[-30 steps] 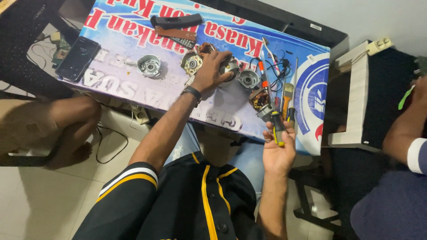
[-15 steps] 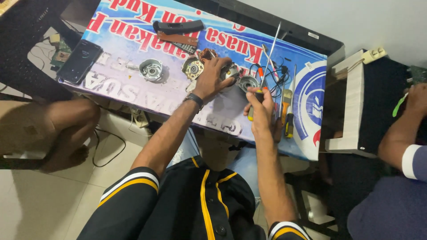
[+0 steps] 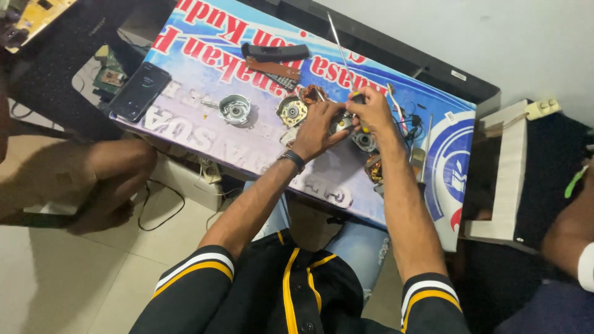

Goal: The person disassembles and reassembles small electrical motor components on a table. They use a screwdriver to remove screws from a motor housing, separate the parts, and then reassemble them.

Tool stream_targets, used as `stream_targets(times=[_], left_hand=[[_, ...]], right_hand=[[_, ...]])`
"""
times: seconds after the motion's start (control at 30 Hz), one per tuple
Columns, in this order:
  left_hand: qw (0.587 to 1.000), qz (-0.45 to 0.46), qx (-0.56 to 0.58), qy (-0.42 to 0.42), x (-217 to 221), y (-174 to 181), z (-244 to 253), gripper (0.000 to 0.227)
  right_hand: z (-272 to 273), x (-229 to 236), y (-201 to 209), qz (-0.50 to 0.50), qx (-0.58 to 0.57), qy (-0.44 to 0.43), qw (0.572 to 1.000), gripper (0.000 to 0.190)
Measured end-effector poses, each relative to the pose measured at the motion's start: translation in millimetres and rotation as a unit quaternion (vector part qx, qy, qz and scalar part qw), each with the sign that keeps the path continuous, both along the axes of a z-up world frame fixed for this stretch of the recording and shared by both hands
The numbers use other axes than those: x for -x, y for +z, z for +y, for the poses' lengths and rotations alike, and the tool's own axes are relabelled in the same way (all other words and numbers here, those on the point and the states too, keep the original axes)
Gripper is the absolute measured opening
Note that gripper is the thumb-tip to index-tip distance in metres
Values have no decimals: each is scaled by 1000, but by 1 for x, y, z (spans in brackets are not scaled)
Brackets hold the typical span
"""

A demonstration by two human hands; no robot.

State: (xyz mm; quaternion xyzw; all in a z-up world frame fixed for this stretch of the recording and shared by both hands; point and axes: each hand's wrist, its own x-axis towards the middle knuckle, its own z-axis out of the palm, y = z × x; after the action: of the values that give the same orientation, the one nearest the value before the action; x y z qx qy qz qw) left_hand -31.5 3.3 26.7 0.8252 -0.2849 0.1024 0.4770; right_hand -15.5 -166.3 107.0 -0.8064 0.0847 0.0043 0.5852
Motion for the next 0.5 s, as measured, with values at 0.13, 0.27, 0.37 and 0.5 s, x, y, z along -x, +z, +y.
stream_targets(times=[0.13, 0.27, 0.37, 0.5], left_hand=[[1000, 4, 14, 1, 3, -1, 2, 64], [1000, 5, 9, -10, 1, -3, 4, 64], [1000, -3, 9, -22, 1, -1, 6, 64], [999, -12, 8, -37, 9, 5, 11, 65]], right_hand=[[2, 10, 14, 26, -5, 13, 1000, 28], [3, 9, 16, 60, -40, 9, 997, 30], [0, 6, 17, 71, -57, 12, 996, 31], [-4, 9, 15, 90, -81, 18, 992, 32]])
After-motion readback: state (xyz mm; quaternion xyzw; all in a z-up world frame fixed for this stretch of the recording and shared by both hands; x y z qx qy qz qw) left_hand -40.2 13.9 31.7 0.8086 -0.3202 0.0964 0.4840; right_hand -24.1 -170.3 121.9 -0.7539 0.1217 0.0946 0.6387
